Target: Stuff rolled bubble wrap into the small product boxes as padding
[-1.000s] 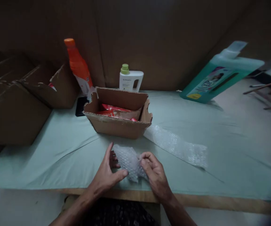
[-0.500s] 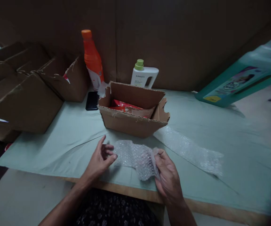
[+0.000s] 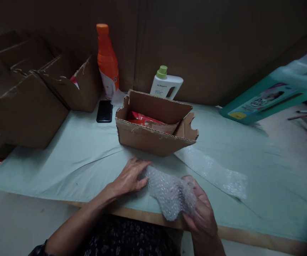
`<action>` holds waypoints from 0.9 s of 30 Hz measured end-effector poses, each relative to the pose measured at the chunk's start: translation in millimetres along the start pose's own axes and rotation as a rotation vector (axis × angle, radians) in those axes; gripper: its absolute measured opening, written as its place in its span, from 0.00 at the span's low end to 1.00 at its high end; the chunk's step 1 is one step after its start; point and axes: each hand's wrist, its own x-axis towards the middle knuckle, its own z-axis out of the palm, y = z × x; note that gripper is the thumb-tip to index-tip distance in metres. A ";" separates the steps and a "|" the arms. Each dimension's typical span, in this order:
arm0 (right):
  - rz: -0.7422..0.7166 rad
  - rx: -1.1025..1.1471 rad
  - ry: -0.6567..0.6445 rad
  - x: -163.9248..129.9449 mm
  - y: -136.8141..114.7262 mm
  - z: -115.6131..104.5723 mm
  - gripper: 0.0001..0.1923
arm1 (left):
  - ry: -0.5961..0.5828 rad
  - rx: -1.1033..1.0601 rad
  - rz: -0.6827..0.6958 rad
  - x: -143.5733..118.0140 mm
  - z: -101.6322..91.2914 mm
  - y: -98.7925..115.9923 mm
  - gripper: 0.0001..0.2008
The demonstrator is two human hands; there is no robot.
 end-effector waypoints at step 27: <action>-0.585 -1.076 0.103 122.8 -47.1 -58.9 0.26 | 0.458 0.126 -0.147 50.1 -46.7 -38.8 0.37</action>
